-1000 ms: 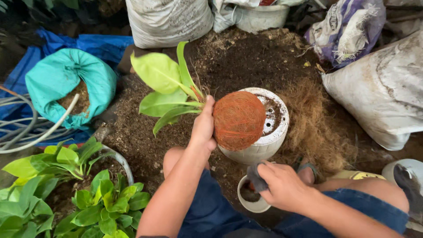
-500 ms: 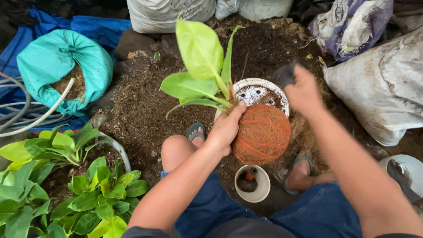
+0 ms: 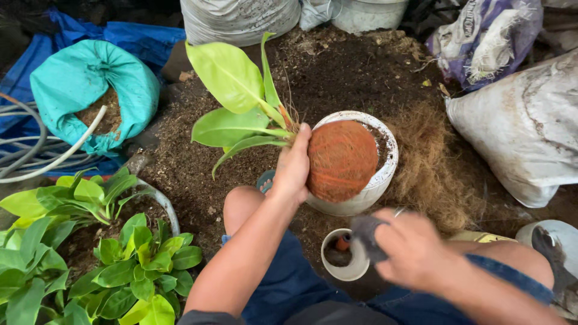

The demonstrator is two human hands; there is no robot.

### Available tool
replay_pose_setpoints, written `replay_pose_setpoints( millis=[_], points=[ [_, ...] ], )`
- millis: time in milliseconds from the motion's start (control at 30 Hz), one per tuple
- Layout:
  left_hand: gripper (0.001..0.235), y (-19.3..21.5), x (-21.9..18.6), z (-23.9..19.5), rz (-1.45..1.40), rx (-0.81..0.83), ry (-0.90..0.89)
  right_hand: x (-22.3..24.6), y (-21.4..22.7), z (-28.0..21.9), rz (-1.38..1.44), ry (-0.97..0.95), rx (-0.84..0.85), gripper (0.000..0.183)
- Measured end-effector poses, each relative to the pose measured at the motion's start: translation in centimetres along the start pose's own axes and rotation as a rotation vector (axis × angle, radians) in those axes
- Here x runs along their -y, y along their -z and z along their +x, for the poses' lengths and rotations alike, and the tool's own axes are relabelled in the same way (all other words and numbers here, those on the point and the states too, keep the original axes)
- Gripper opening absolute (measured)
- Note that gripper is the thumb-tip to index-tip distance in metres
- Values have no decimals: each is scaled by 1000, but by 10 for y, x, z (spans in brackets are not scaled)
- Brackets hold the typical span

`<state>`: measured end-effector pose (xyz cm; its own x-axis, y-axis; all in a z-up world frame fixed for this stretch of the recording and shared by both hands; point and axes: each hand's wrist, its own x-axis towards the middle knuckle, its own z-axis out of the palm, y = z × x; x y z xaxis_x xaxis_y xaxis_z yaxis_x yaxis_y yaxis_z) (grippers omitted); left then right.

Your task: The person holds a small potted plant with a coconut husk base and uses a dark cloth to wipe the surface of the husk. The person rotates the plant to clean different sides and occasionally adjusts the leaves.

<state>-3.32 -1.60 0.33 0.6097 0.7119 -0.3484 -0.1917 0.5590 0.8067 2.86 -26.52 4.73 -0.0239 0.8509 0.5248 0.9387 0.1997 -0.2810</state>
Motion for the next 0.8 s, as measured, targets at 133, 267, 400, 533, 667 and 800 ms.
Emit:
replay_pose_setpoints(
  millis=[133,267,400,533,667,800],
  points=[
    [66,-7,10,-21,72,69,51,-48,38,46,-232,83,-72,37],
    [67,-16,9,-43,105,140,97,-114,11,61,20,-341,-91,45],
    [64,-17,1,-54,55,181,155,-178,-58,45,665,-820,-139,17],
    [59,-9,-2,-53,-31,89,272,-168,-121,1,1341,-1416,-251,28],
    [55,-6,5,-41,-224,94,-79,-70,-153,-36,955,-1173,-201,35],
    [54,-3,14,-30,-321,-22,-241,-3,-99,-33,645,-825,69,22]
  ],
)
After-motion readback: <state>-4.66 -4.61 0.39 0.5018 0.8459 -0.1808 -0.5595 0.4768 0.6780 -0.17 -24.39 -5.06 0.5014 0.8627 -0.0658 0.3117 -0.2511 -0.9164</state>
